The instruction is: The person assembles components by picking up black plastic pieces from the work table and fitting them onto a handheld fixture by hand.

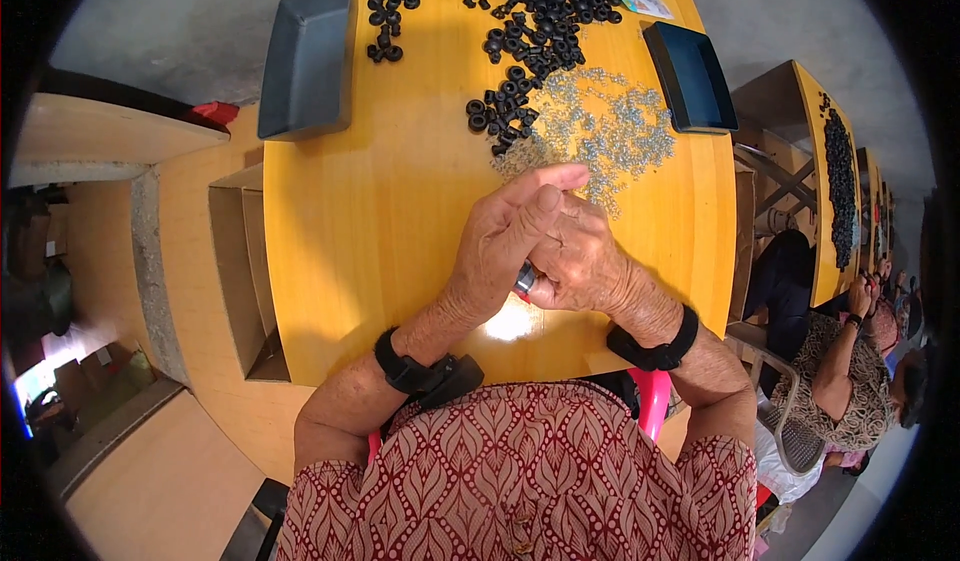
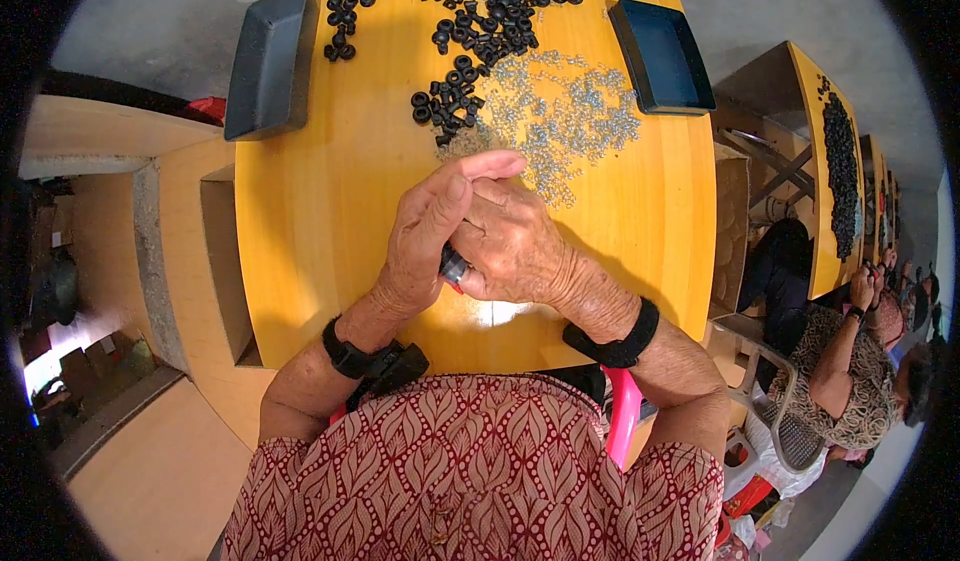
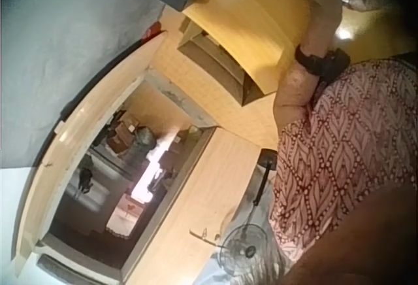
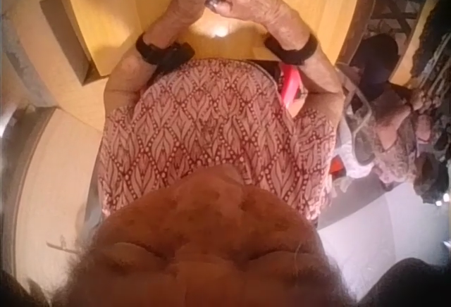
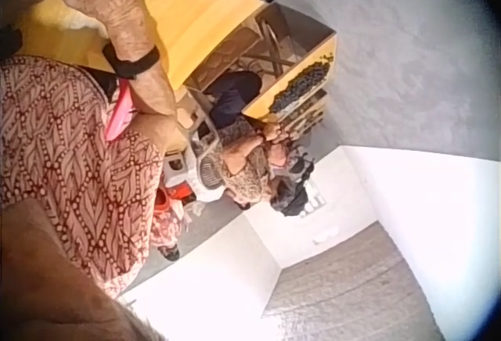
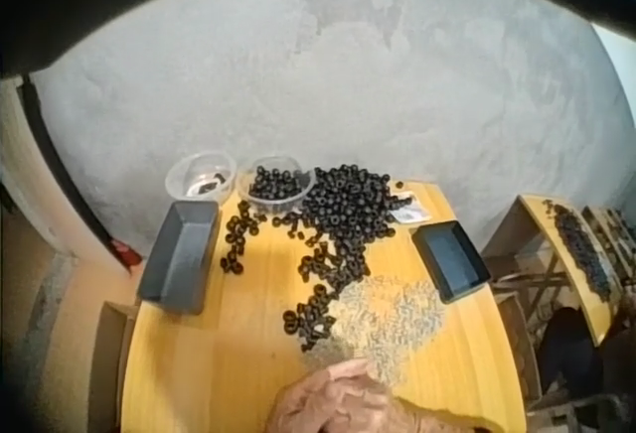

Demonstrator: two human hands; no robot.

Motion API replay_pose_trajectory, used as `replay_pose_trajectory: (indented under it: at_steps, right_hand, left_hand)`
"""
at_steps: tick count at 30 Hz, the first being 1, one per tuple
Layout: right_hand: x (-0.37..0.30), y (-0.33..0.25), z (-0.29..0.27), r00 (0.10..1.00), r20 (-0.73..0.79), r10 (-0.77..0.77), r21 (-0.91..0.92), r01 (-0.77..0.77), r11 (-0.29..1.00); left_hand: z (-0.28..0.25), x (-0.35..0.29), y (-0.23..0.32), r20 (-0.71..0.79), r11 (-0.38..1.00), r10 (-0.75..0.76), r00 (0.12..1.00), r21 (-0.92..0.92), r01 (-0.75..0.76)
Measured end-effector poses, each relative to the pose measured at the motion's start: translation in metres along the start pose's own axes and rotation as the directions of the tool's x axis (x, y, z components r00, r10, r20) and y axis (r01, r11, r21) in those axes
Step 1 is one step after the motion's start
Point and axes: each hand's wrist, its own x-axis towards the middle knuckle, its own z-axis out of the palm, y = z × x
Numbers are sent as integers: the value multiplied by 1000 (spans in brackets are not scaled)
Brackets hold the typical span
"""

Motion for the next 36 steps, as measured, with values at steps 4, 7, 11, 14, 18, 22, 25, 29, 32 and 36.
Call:
replay_pose_trajectory:
  at_steps: [4,7,11,14,18,22,25,29,32,36]
  right_hand:
    - [-2,-1,1,999,-5,35,-3,-35,999]
    - [-2,-2,-3,995,-2,104,-27,-104,994]
    - [4,-1,-7,984,-148,102,-29,-107,994]
    - [5,-2,-16,977,-188,101,-48,-111,993]
    - [-1,-2,-23,969,-223,102,-120,-131,984]
    - [-1,0,-29,965,-256,52,-168,-97,981]
    - [-4,-3,-33,962,-263,78,-210,-136,968]
    - [-7,-6,-39,952,-299,65,-201,-129,971]
    - [-9,-6,-44,954,-293,67,-225,-136,965]
    - [-15,-3,-46,942,-331,65,-262,-158,952]
  left_hand:
    - [0,3,-2,-18,996,82,996,-18,-82]
    - [-2,3,1,-62,994,95,994,-46,-98]
    - [-2,2,0,-131,980,43,990,-187,-67]
    - [-5,1,1,-145,985,20,989,-164,-44]
    - [-4,2,-2,-156,994,42,987,-89,-56]
    - [-6,3,-4,-153,997,28,988,-73,-39]
    - [-8,4,-8,-155,998,46,987,-32,-52]
    - [-7,2,-8,-173,1000,11,985,-14,-14]
    - [-8,1,-4,-162,1000,-9,987,-1,9]
    - [-3,1,-1,-156,1000,26,987,22,-22]
